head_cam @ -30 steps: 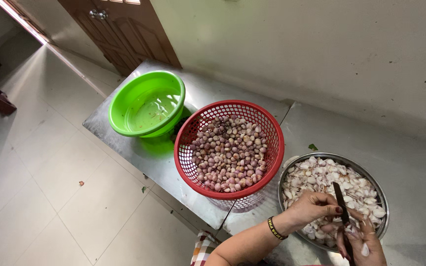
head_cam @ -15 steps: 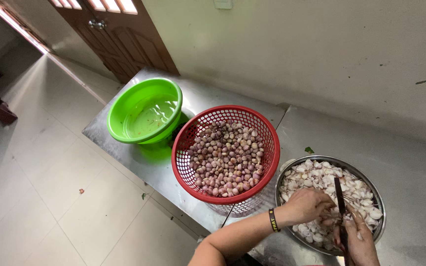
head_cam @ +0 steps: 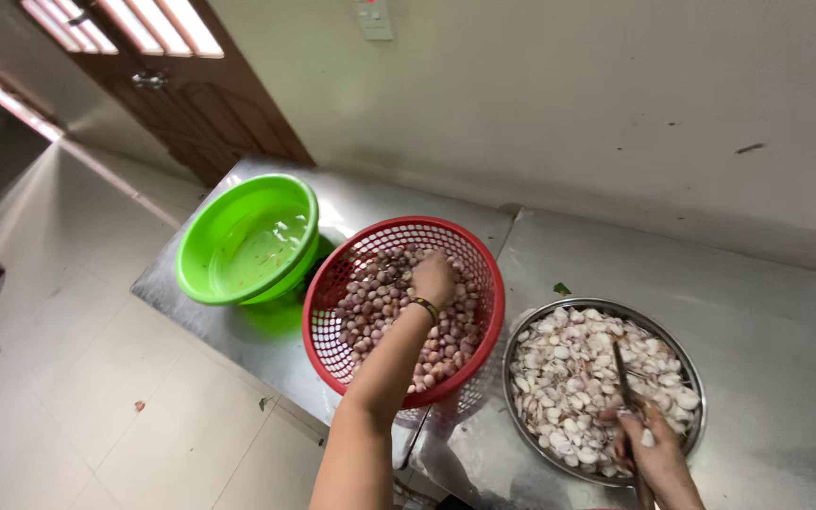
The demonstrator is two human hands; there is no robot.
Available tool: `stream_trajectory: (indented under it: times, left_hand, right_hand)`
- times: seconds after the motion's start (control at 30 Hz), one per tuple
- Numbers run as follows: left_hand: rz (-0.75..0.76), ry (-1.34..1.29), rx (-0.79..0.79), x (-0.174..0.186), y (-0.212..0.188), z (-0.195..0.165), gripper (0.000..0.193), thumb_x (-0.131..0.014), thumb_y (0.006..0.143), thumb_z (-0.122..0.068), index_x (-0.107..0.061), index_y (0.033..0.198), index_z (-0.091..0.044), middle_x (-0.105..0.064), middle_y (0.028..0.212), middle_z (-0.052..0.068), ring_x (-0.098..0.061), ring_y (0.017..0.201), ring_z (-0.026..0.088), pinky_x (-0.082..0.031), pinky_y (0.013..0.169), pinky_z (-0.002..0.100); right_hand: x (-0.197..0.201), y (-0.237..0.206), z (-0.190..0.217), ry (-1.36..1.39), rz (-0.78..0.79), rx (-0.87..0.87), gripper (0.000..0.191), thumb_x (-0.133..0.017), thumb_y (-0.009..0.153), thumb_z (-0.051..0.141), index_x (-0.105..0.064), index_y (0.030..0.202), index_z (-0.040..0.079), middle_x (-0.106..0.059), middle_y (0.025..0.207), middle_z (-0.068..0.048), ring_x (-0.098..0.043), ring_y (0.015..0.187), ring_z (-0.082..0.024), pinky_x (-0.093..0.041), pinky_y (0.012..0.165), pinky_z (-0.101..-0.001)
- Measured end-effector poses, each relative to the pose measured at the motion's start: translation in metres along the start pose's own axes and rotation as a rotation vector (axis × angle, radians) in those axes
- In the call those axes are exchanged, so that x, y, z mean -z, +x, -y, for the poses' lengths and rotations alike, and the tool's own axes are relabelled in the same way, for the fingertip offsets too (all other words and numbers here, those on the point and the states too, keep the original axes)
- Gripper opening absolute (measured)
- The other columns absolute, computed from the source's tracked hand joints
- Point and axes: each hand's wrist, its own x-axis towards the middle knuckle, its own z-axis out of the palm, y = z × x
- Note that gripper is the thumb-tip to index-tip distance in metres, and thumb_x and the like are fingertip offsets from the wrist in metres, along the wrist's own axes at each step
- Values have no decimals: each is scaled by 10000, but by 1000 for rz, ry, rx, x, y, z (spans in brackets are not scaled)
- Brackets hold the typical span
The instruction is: The person peels shallots one at a time, using a small knife to trim and remove the outer skins over a metal tray of peeled shallots. They take unpeeled shallots from a red basket, cut off the root end, peel off the skin, and place the peeled shallot on the tray.
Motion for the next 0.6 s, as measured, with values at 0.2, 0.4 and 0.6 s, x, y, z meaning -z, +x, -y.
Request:
stream_trajectory:
  times: [0.2, 0.4, 0.6]
  left_hand:
    - [35, -69, 201, -7, 1, 4, 186, -613, 949, -168, -612, 1080, -36, -733, 979, 244, -710, 945, 417, -550, 850, 529]
    - [213, -240, 280, 4, -6, 8, 309, -742, 818, -236, -679, 1069, -67, -735, 1041, 194, -688, 1024, 379, -540, 901, 485]
    - [279, -618, 239, 12, -23, 0, 318, -731, 859, -130, -651, 1154, -41, -761, 1006, 135, -735, 889, 223, -586, 795, 354]
  right_hand:
    - [8, 6, -8, 16, 23, -20, 296, -456, 1041, 175, -679, 1112, -7, -520, 527, -91, -452, 433, -172, -357, 417, -324]
    - [-4, -9, 14, 78, 13, -45, 323, -457, 1042, 182, -489, 1344, 71, -699, 769, -84, -472, 463, -160, -373, 413, -337]
    - [-9, -26, 15, 43, 41, 53, 484, -430, 1044, 173, -363, 1523, 180, -685, 840, -109, -426, 480, -138, -363, 414, -308]
